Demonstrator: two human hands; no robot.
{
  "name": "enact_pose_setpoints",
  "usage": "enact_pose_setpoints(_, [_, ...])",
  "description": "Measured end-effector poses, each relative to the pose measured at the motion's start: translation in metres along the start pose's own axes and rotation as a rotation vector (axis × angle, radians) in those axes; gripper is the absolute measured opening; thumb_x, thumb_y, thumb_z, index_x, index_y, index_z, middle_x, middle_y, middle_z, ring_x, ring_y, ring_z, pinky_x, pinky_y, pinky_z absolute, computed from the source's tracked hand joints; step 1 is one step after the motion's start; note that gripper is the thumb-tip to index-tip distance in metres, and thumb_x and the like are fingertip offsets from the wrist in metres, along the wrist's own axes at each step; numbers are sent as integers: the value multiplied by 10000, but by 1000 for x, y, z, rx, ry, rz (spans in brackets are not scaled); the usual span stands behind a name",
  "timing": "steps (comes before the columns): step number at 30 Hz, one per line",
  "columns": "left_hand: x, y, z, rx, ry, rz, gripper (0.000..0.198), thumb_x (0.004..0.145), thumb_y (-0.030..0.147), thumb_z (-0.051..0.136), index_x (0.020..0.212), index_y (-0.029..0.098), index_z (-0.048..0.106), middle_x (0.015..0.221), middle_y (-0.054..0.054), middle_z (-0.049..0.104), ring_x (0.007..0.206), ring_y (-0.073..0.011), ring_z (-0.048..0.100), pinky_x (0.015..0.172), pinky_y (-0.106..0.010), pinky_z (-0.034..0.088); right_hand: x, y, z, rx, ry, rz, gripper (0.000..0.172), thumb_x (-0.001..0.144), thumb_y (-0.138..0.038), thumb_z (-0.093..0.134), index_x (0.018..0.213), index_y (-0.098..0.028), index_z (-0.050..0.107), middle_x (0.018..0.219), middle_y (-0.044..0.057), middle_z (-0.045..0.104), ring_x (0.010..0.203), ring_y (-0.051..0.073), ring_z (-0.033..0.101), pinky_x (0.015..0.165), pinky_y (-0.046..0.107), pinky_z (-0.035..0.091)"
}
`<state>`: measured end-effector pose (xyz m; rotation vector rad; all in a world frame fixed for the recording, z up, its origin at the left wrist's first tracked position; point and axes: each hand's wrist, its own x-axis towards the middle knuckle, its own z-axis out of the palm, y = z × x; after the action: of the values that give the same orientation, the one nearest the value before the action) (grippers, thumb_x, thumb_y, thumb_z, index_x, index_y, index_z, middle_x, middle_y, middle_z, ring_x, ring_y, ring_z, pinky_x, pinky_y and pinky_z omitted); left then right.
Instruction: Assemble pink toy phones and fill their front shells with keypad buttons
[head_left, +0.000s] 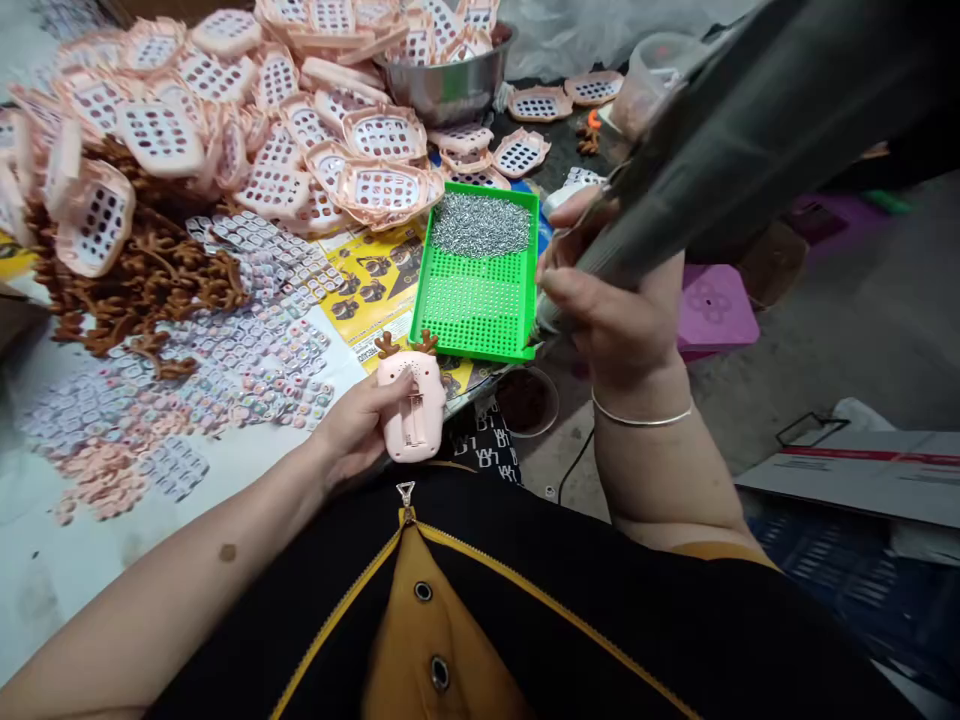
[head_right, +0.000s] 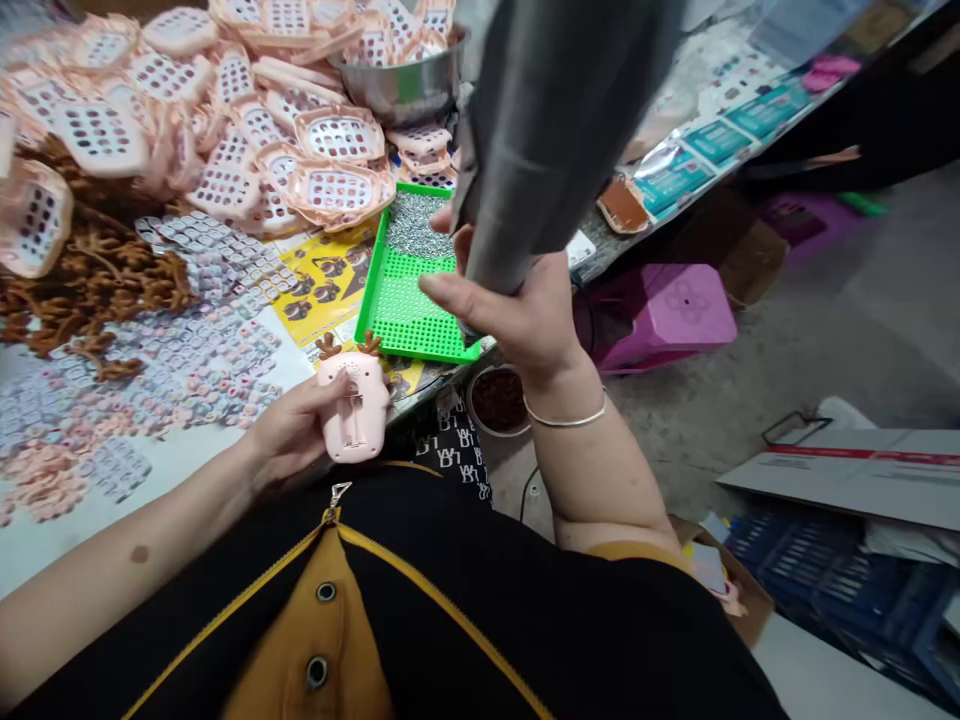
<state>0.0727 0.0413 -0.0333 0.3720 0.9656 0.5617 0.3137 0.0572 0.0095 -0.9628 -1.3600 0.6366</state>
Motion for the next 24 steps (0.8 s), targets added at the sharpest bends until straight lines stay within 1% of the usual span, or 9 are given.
enact_pose_setpoints(2, [1, 2, -1, 13, 13, -2, 239, 820, 183, 757, 1036, 108, 687, 864, -106, 767, 718, -203, 728, 675, -316, 629, 3, 12, 5, 26, 72, -81, 465, 739, -625, 770, 1048, -321, 600, 812, -43, 585, 580, 120, 558, 544, 296, 528])
enact_pose_setpoints(4, [1, 4, -2, 19, 10, -19, 294, 783, 201, 801, 1041, 115, 687, 870, -106, 769, 718, -205, 727, 667, -315, 628, 4, 26, 9, -17, 86, -100, 497, 804, -658, 685, 1172, -356, 540, 726, -56, 519, 515, 129, 524, 486, 295, 473])
enact_pose_setpoints(6, [1, 5, -3, 15, -4, -38, 353, 731, 232, 854, 1024, 111, 698, 873, -108, 772, 732, -204, 729, 676, -301, 626, 3, 38, 10, -85, 97, -101, 521, 839, -671, 632, 1237, -372, 479, 730, -54, 504, 504, 136, 518, 481, 300, 450])
enact_pose_setpoints(9, [2, 5, -5, 26, -33, -57, 477, 636, 293, 928, 1013, 98, 710, 880, -117, 776, 741, -202, 727, 683, -277, 619, 1, 50, 10, -146, 142, -98, 534, 835, -682, 625, 1241, -390, 437, 801, -40, 547, 513, 127, 505, 495, 299, 447])
enact_pose_setpoints(12, [3, 4, -7, 46, -49, -69, 549, 587, 326, 954, 1026, 102, 711, 881, -117, 778, 732, -204, 725, 666, -269, 609, -1, 54, 7, -239, 153, -19, 618, 816, -772, 568, 1278, -397, 399, 795, -27, 557, 539, 140, 512, 526, 309, 458])
enact_pose_setpoints(15, [3, 4, -9, 49, -62, -77, 525, 604, 334, 945, 1018, 105, 718, 885, -120, 777, 739, -207, 726, 677, -273, 606, -2, 53, 6, -326, 123, 57, 682, 810, -837, 484, 1308, -385, 369, 825, -12, 570, 593, 158, 541, 574, 321, 476])
enact_pose_setpoints(19, [3, 4, -11, 48, -85, -73, 450, 665, 309, 910, 1024, 114, 724, 896, -122, 776, 750, -209, 726, 689, -276, 601, -3, 49, 6, -365, 79, 116, 673, 836, -813, 464, 1321, -368, 324, 890, 5, 591, 620, 168, 538, 599, 330, 504])
enact_pose_setpoints(22, [3, 4, -11, 51, -89, -75, 392, 700, 285, 886, 1018, 122, 724, 906, -116, 775, 751, -205, 725, 687, -272, 599, -5, 46, 8, -322, 91, 90, 599, 845, -753, 509, 1274, -379, 323, 907, 3, 586, 603, 164, 524, 594, 338, 509])
enact_pose_setpoints(24, [4, 4, -11, 52, -95, -76, 373, 707, 273, 880, 1012, 128, 722, 886, -108, 772, 733, -200, 719, 671, -268, 595, -6, 48, 8, -270, 91, 66, 596, 850, -708, 528, 1300, -397, 292, 873, -5, 554, 608, 176, 527, 611, 355, 514])
